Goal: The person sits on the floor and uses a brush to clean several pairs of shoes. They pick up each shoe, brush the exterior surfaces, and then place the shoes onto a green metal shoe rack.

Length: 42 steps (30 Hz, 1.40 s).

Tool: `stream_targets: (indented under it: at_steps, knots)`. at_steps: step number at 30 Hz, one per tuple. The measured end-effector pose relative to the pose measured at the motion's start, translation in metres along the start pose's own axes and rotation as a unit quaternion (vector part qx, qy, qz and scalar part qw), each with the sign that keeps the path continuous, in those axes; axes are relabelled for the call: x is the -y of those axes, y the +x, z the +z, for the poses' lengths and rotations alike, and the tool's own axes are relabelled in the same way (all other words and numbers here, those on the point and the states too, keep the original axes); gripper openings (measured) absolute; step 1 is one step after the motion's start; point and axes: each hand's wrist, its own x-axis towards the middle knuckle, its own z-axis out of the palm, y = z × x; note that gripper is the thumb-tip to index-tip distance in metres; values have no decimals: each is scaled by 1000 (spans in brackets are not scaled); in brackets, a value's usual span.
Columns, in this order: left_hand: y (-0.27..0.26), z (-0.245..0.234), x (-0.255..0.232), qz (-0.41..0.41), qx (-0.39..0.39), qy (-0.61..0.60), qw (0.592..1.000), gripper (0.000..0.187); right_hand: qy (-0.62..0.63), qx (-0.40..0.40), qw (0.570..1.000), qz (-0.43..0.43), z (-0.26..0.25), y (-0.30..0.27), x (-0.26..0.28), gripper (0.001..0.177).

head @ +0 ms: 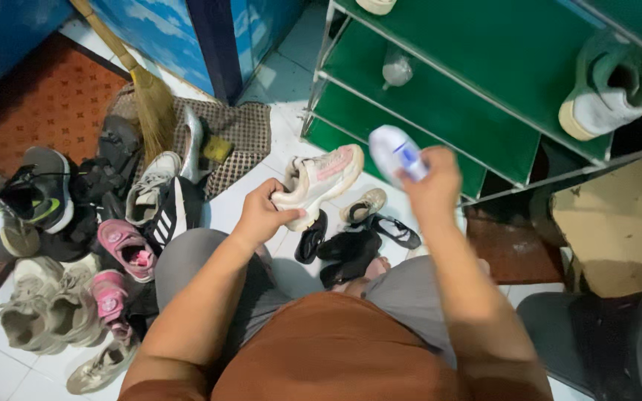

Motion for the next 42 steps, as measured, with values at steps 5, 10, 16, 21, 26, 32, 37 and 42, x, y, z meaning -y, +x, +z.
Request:
stream_targets:
  at_steps: [5,10,16,21,26,32,37,42]
  knots:
    - [-14,12,-19,20,0,31,999,40,156,92,975,-130,26,-31,-13,55]
    - [-22,8,-55,241,-18,340,909,42,-89,7,973,211,-12,-7,-47,46]
    - [-24,29,-60,420,14,525,740,16,156,91,983,-16,3,-41,-51,49]
    - [-28,35,-63,424,26,547,721,16,-280,98,950,95,-29,-11,-48,40]
    - [-32,49,-47,419,62,573,702,18,-24,128,987,94,-22,-12,-17,52]
    - [-34,50,-47,403,96,586,696,18,-217,302,920,125,-21,37,16,48]
    - [-30,49,-39,395,105,582,703,17,-234,244,933,124,-27,46,8,45]
    - [-23,45,-40,398,87,581,704,17,-75,354,925,118,5,54,5,50]
